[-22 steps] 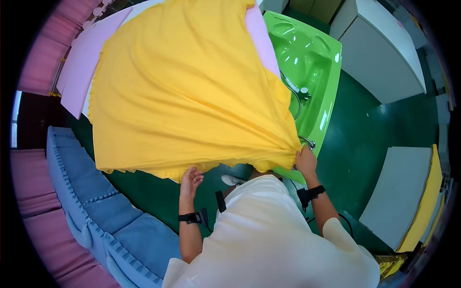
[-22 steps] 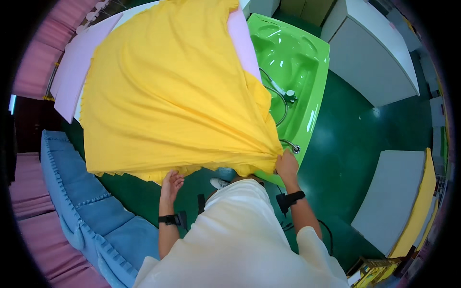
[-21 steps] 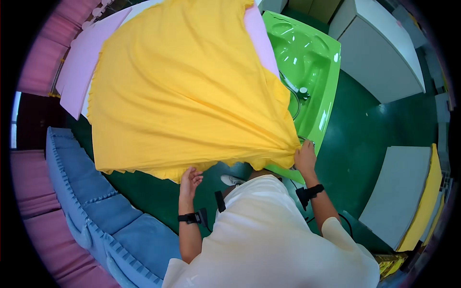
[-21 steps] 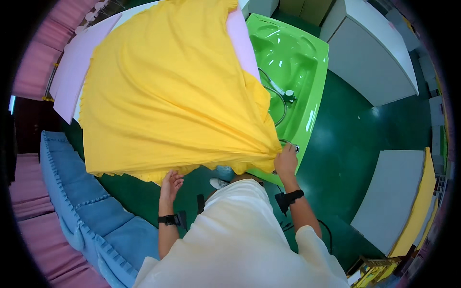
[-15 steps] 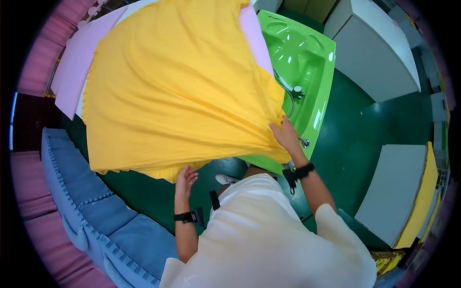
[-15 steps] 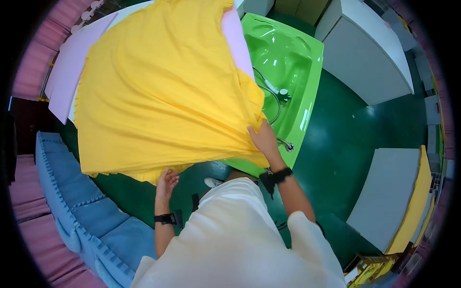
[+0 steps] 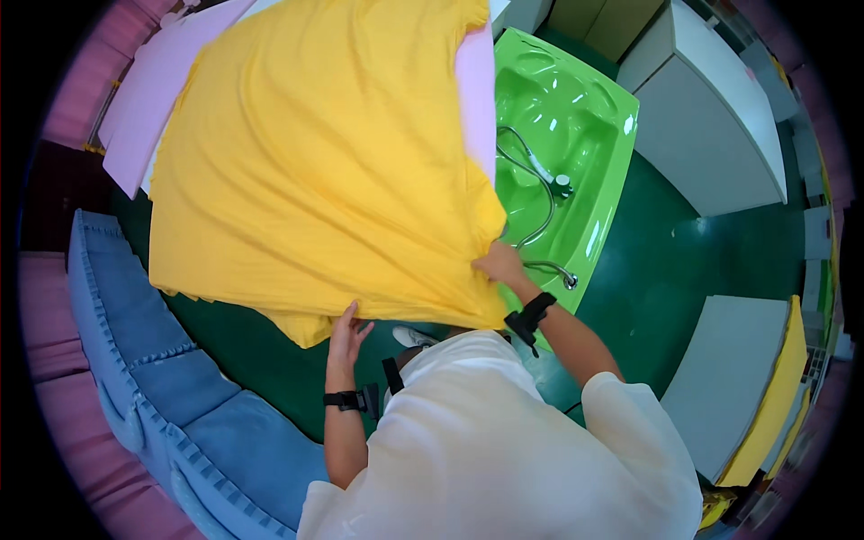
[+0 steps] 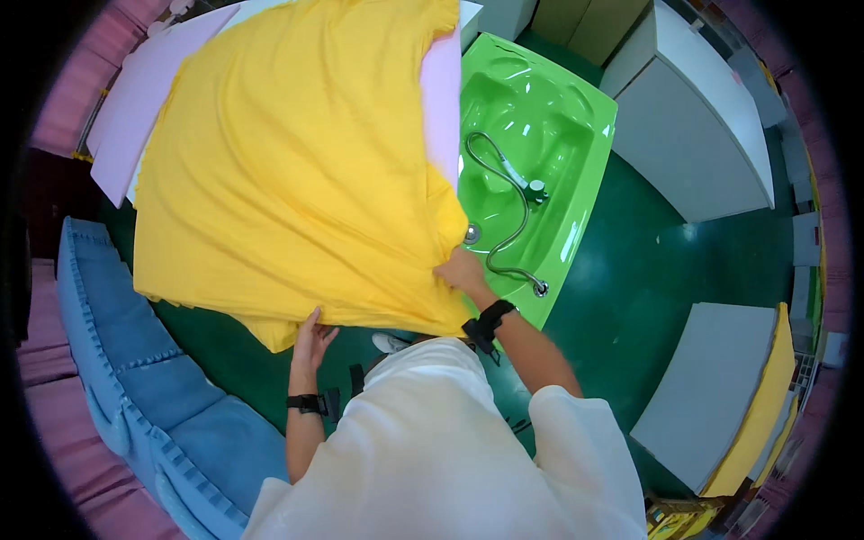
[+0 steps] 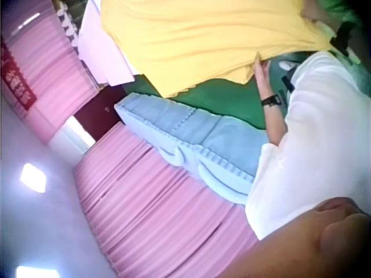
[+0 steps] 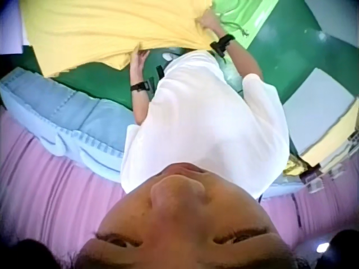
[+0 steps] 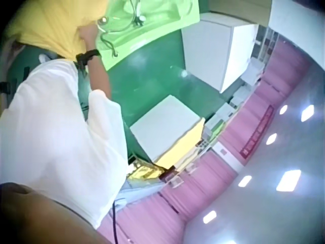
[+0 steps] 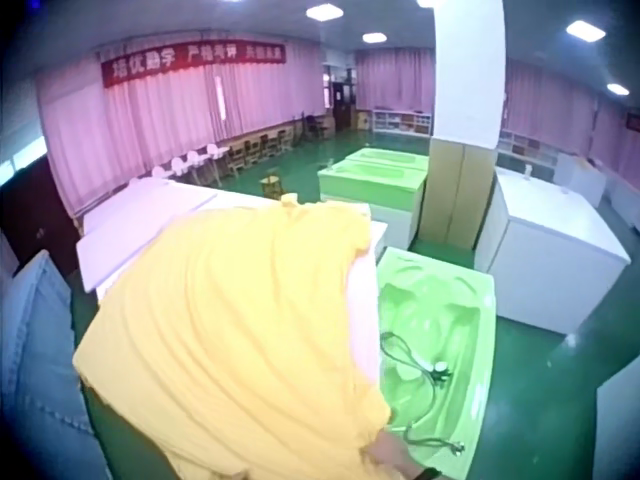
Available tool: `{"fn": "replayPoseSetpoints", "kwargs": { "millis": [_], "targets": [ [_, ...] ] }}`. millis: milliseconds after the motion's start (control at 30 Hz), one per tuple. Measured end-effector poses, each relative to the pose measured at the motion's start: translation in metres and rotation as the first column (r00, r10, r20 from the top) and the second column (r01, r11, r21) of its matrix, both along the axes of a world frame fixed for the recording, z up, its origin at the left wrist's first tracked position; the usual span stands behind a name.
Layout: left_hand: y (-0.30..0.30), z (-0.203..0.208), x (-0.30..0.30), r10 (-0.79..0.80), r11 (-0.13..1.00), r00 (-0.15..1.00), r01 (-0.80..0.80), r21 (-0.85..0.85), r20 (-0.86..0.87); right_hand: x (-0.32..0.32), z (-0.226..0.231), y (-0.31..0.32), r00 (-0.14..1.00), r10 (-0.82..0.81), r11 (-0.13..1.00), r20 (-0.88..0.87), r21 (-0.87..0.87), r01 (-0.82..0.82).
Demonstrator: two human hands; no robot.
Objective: Straightening and adjusting a yellow cloth on a white padded surface.
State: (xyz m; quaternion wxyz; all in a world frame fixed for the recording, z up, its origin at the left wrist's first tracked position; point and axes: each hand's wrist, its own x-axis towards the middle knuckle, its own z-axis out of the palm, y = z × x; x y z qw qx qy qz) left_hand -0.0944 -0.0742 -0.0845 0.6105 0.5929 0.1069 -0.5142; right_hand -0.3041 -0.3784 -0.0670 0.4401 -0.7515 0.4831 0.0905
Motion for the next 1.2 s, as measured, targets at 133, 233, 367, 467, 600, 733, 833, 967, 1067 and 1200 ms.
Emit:
{"fn": "replayPoseSetpoints", "kwargs": {
  "millis": [133,233,367,467,600,733,833,967,1067,1200],
  "targets": [
    [0.021,-0.010,0.003,0.209,0.976,0.977,-0.211,-0.060,-0.030,0.019,-0.017,0.042,1.000,-0.029,0.988,0.005,0.150,0.028],
    [0.039,-0.010,0.000,0.337,0.916,0.936,-0.350,-0.197,-0.097,0.030,-0.027,0.066,0.997,0.048,0.953,0.055,0.298,-0.062],
    [0.060,-0.003,0.001,0.513,0.819,0.855,-0.516,-0.250,-0.082,0.039,-0.032,0.103,0.966,0.147,0.804,0.211,0.544,-0.241],
    [0.085,0.006,0.010,0.594,0.781,0.805,-0.574,-0.247,0.010,0.055,-0.028,0.123,0.899,0.280,0.690,0.336,0.581,-0.432],
    [0.138,-0.005,0.038,0.589,0.808,0.780,-0.569,-0.152,0.212,0.080,-0.006,0.138,0.570,0.742,0.365,0.353,0.500,-0.785],
    [0.169,-0.007,0.066,0.555,0.816,0.771,-0.577,-0.026,0.314,0.109,0.043,0.092,0.591,0.716,0.565,0.372,0.188,-0.803],
    [0.190,-0.009,0.084,0.526,0.824,0.760,-0.567,-0.005,0.382,0.143,0.035,0.031,0.870,0.159,0.890,0.466,0.314,-0.331],
    [0.190,0.010,0.097,0.583,0.785,0.738,-0.619,-0.002,0.338,0.198,0.025,-0.009,0.775,-0.349,0.739,0.527,0.664,-0.119],
    [0.190,0.019,0.099,0.575,0.791,0.712,-0.609,-0.053,0.403,0.239,0.012,-0.015,0.656,-0.575,0.543,0.488,0.828,-0.139],
    [0.199,0.023,0.074,0.295,0.705,0.646,-0.645,0.296,0.704,0.269,0.022,-0.014,0.594,-0.708,0.342,0.382,0.921,-0.185]
  ]
}}
